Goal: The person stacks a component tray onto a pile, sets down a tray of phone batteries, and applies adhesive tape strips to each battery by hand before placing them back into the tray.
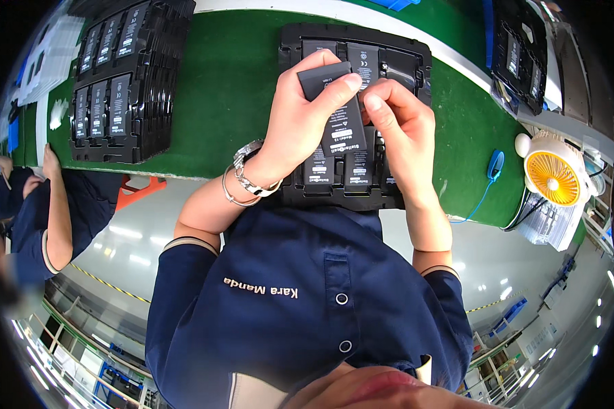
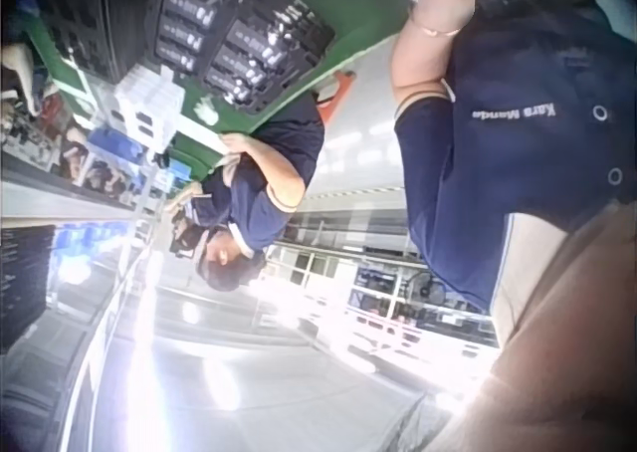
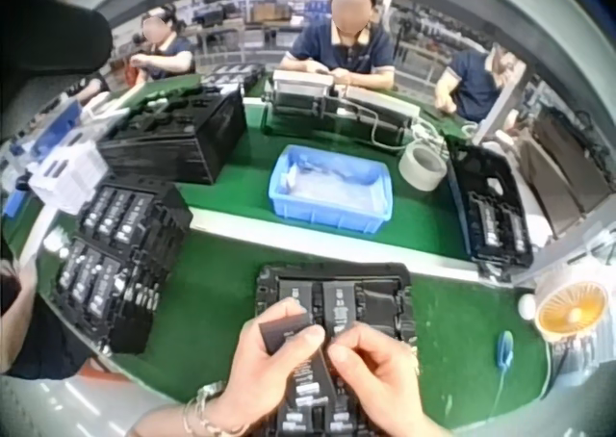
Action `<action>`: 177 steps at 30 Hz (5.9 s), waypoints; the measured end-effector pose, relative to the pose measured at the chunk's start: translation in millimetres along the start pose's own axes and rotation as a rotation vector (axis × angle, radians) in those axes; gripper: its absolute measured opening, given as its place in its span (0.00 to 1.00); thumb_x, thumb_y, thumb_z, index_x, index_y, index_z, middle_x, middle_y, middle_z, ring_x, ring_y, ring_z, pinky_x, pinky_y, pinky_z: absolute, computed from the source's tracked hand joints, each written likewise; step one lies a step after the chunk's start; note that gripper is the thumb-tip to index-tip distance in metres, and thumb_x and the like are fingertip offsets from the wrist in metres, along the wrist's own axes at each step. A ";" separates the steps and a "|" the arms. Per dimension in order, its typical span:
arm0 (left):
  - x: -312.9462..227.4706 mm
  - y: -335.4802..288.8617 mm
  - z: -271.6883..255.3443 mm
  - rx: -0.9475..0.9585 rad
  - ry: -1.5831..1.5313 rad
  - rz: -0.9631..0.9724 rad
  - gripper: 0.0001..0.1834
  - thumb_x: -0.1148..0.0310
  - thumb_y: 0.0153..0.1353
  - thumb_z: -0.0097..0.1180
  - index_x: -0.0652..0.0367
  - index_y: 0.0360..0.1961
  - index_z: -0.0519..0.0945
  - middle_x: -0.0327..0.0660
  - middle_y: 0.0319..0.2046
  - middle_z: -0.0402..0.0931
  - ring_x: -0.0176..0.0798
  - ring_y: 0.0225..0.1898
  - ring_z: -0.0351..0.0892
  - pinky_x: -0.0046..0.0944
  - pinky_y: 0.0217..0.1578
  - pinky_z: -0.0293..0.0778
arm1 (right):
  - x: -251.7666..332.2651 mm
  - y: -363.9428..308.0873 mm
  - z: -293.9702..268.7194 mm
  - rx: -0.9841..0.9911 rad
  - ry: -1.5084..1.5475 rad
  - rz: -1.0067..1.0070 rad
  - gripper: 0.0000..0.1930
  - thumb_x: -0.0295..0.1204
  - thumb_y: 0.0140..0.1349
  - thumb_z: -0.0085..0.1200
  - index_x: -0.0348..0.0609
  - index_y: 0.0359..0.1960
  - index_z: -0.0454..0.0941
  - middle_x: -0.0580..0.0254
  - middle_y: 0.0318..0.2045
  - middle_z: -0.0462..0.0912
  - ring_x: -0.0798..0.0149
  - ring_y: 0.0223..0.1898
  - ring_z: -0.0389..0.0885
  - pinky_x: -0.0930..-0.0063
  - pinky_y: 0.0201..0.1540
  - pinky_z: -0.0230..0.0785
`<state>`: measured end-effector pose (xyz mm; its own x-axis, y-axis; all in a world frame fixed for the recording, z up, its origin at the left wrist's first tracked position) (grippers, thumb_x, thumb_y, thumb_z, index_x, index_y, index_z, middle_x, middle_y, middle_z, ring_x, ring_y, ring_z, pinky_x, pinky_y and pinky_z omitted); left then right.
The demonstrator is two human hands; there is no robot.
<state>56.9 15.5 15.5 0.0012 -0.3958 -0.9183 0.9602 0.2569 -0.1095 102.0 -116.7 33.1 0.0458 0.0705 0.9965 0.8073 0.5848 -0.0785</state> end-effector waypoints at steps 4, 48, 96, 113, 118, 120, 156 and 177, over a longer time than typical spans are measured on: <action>1.2 -1.3 2.5 -0.001 0.002 -0.001 0.06 0.71 0.60 0.55 0.59 0.27 0.73 0.29 0.23 0.71 0.20 0.26 0.68 0.24 0.27 0.65 | -1.6 -2.6 -0.2 -0.012 -0.011 -0.024 0.09 0.30 0.66 0.52 0.36 0.31 0.75 0.71 0.24 0.77 0.80 0.29 0.72 0.84 0.34 0.66; 0.4 -24.4 -41.1 -0.123 0.537 0.273 0.08 0.70 0.67 0.46 0.64 0.40 0.74 0.41 0.30 0.77 0.32 0.31 0.77 0.30 0.32 0.74 | 25.7 -34.4 32.5 0.333 -1.135 -0.797 0.11 0.29 0.46 0.59 0.37 0.31 0.76 0.55 0.34 0.80 0.57 0.39 0.79 0.58 0.52 0.69; 1.8 -15.8 -19.6 -0.192 0.044 0.166 0.07 0.73 0.58 0.60 0.64 0.27 0.78 0.31 0.21 0.75 0.20 0.23 0.70 0.24 0.24 0.67 | 20.6 -28.9 39.6 -0.273 -0.820 -0.682 0.13 0.16 0.44 0.58 0.34 0.36 0.78 0.55 0.29 0.79 0.58 0.27 0.78 0.68 0.30 0.71; 11.8 -23.7 -12.4 -0.062 -0.021 0.024 0.07 0.71 0.58 0.59 0.65 0.27 0.78 0.31 0.20 0.76 0.20 0.23 0.71 0.24 0.24 0.67 | -3.6 -22.8 18.5 -0.019 0.006 0.054 0.10 0.29 0.66 0.50 0.35 0.29 0.74 0.72 0.22 0.74 0.81 0.26 0.69 0.85 0.29 0.62; 14.0 -25.0 -13.5 -0.053 -0.019 0.033 0.08 0.71 0.58 0.59 0.65 0.27 0.77 0.30 0.19 0.75 0.19 0.23 0.70 0.24 0.23 0.66 | -8.4 -27.1 19.9 -0.086 -0.044 0.019 0.10 0.29 0.66 0.50 0.36 0.29 0.74 0.73 0.21 0.73 0.82 0.25 0.68 0.85 0.28 0.62; 13.0 -25.8 -14.1 -0.045 0.025 0.041 0.09 0.70 0.60 0.58 0.65 0.27 0.77 0.30 0.20 0.75 0.19 0.23 0.69 0.25 0.23 0.66 | -6.1 -27.8 20.1 -0.084 -0.042 0.032 0.09 0.28 0.66 0.51 0.36 0.29 0.74 0.71 0.22 0.75 0.80 0.25 0.70 0.83 0.29 0.63; -1.2 -26.8 -17.0 -0.071 -0.121 -0.050 0.08 0.68 0.60 0.58 0.63 0.28 0.77 0.33 0.24 0.76 0.23 0.26 0.74 0.25 0.27 0.69 | 15.1 -41.7 27.3 -0.164 -0.467 -0.440 0.12 0.22 0.57 0.55 0.33 0.43 0.78 0.50 0.38 0.79 0.54 0.39 0.77 0.67 0.43 0.69; 4.7 -26.5 -13.0 -0.048 0.019 0.038 0.08 0.71 0.57 0.58 0.63 0.25 0.73 0.29 0.19 0.71 0.20 0.21 0.66 0.25 0.22 0.63 | -2.7 -25.3 17.1 -0.104 -0.193 -0.228 0.07 0.26 0.62 0.52 0.33 0.32 0.77 0.61 0.25 0.77 0.68 0.27 0.75 0.76 0.32 0.68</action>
<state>27.8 18.3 9.2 0.0317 -0.3680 -0.9293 0.9449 0.3140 -0.0921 71.3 -117.8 31.9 -0.2478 0.1044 0.9632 0.8401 0.5182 0.1600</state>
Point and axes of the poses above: each hand's wrist, its own y-axis towards the middle knuckle, its own z-axis out of the palm, x = y × z, the point moved 4 cm from there along y, towards the middle knuckle
